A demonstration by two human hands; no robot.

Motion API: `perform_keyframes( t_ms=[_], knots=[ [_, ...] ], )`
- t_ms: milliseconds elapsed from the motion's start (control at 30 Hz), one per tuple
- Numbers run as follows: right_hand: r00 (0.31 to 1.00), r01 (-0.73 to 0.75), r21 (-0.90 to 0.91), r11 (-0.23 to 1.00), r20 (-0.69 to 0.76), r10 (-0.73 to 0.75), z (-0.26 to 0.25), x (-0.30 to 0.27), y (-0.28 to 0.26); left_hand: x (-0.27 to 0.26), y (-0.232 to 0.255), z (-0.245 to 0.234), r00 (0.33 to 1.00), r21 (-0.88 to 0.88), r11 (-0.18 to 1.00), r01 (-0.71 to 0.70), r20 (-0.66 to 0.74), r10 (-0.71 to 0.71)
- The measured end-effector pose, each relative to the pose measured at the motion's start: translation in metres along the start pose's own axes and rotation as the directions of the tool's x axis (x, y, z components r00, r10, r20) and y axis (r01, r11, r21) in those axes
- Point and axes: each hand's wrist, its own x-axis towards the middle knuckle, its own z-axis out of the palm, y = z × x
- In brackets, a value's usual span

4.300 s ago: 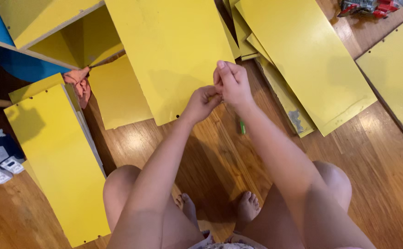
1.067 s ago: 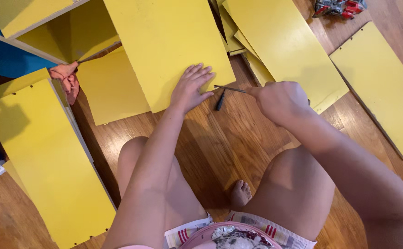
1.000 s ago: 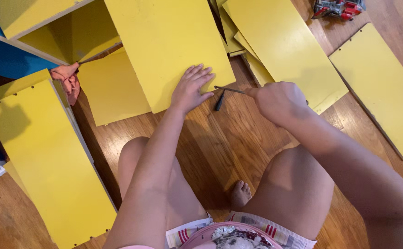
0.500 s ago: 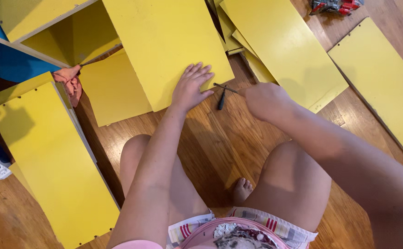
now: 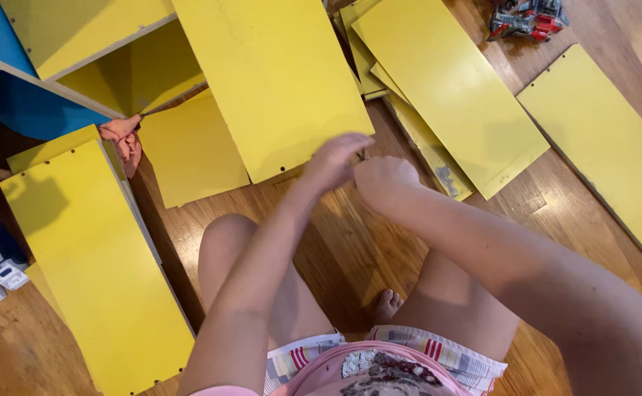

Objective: The person sits on the floor and assembles yellow wooden furniture panels using a screwdriver. They align the panels, insert screws, and tighten them to join the pieces together.

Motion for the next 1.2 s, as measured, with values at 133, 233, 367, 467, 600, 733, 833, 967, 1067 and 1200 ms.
perform_keyframes(
  t_ms=[133, 233, 367, 467, 600, 733, 833, 967, 1067, 1200],
  knots=[
    [0.992, 0.054, -0.029, 0.998, 0.113, -0.050, -0.015, 0.022, 0.011, 0.000, 0.015, 0.042, 0.979, 0.016, 1.000, 0.005, -0.204, -0.002],
    [0.970, 0.186, 0.146, 0.972, 0.132, -0.206, -0.035, 0.018, 0.030, 0.003, 0.016, 0.056, 0.954, 0.106, 0.983, 0.148, -0.278, -0.113],
    [0.972, 0.223, 0.413, 0.883, -0.020, -0.235, -0.057, -0.029, 0.064, 0.010, 0.022, 0.054, 0.878, 0.215, 0.974, 0.073, -0.477, 0.040],
    [0.807, 0.412, 0.270, 0.871, -0.552, -0.211, -0.041, -0.071, 0.056, 0.019, 0.030, 0.044, 0.898, 0.082, 0.980, 0.182, -0.420, -0.132],
    [0.563, 0.585, 0.439, 0.682, -0.825, 0.048, -0.030, -0.055, 0.024, 0.031, 0.039, 0.019, 0.892, 0.017, 0.895, 0.446, -0.085, -0.444],
    [0.539, 0.749, 0.627, 0.214, -0.765, 0.353, -0.019, -0.006, 0.015, 0.029, 0.037, -0.001, 0.926, -0.065, 0.924, 0.376, 0.015, -0.376],
    [0.490, 0.846, 0.532, 0.044, -0.807, 0.329, -0.014, 0.015, 0.018, 0.024, 0.032, -0.025, 0.953, -0.189, 0.935, 0.301, 0.104, -0.286],
    [0.502, 0.852, 0.523, -0.005, -0.815, 0.289, -0.019, 0.028, 0.029, 0.025, 0.030, -0.049, 0.972, -0.175, 0.957, 0.232, 0.003, -0.235],
    [0.553, 0.831, 0.553, -0.054, -0.815, 0.175, -0.026, 0.033, 0.033, 0.020, 0.031, -0.051, 0.964, -0.119, 0.960, 0.255, -0.052, -0.262],
    [0.667, 0.745, 0.665, -0.053, -0.743, 0.054, -0.039, 0.034, 0.037, 0.017, 0.031, -0.050, 0.976, -0.065, 0.988, 0.139, -0.160, -0.148]
  ],
)
